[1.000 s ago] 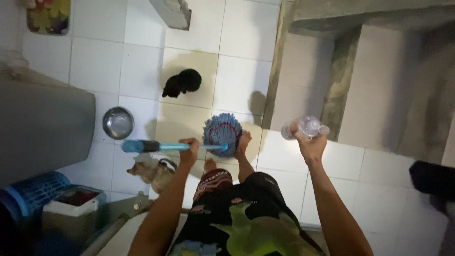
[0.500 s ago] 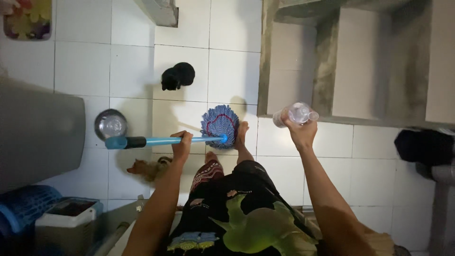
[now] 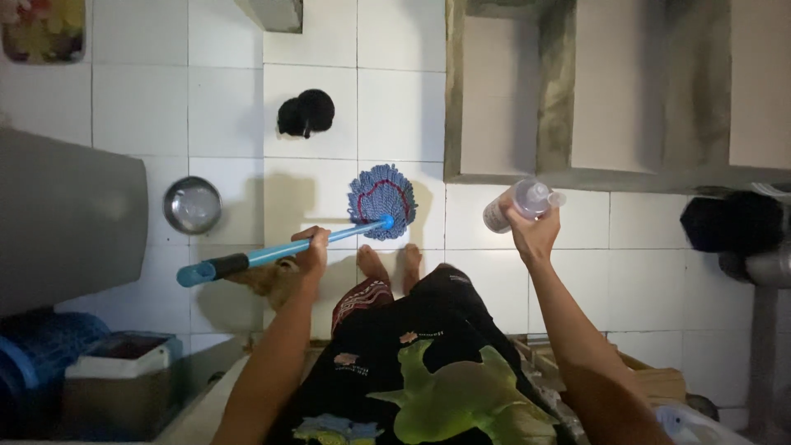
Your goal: Mopping a tiled floor in a house while pets move around.
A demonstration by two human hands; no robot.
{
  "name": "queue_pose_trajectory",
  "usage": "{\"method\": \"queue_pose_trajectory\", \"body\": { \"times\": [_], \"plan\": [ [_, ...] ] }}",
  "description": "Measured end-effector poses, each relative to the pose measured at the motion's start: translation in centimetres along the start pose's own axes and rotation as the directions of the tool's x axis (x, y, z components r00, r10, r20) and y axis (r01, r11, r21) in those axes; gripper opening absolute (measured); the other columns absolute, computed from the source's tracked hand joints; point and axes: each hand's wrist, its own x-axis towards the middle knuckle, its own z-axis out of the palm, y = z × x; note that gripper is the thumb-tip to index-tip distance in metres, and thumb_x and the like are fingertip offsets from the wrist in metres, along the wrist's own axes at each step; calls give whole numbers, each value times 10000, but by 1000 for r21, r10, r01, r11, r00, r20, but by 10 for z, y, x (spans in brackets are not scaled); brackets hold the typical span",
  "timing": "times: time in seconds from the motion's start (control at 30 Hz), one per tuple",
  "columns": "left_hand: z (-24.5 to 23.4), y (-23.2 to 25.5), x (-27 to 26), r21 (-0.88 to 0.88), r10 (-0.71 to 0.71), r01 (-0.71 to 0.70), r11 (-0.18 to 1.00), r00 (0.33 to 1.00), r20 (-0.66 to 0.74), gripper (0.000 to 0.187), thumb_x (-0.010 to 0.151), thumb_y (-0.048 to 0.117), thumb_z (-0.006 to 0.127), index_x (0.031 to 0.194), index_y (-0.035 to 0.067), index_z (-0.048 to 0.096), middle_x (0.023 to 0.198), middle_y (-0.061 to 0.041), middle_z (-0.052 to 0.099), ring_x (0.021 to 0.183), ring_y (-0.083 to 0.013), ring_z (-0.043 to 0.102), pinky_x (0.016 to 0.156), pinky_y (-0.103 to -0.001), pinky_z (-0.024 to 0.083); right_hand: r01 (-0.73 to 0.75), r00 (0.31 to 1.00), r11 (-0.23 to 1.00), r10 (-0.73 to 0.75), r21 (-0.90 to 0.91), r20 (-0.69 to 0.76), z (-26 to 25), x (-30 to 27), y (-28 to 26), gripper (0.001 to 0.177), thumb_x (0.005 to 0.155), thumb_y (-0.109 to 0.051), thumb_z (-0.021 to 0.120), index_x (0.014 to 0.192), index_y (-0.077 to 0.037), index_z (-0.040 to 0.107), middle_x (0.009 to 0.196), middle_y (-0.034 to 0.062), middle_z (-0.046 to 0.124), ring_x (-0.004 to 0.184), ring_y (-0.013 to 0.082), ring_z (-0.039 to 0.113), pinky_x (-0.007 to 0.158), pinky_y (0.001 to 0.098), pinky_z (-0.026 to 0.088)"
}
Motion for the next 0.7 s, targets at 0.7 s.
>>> {"method": "queue_pose_trajectory", "body": {
  "times": [0.7],
  "plan": [
    [26,-4,-119,170,23,-21,985,1000,-11,327,869,141,590,595,10,466,559,-29,436,534,-152,382,542,-361,299,-28,956,941,124,-338,266,-42,53,74,822,710,-331,866,1298,41,428,1214,266,636,1073,370,682,877,457,584]
  ]
}}
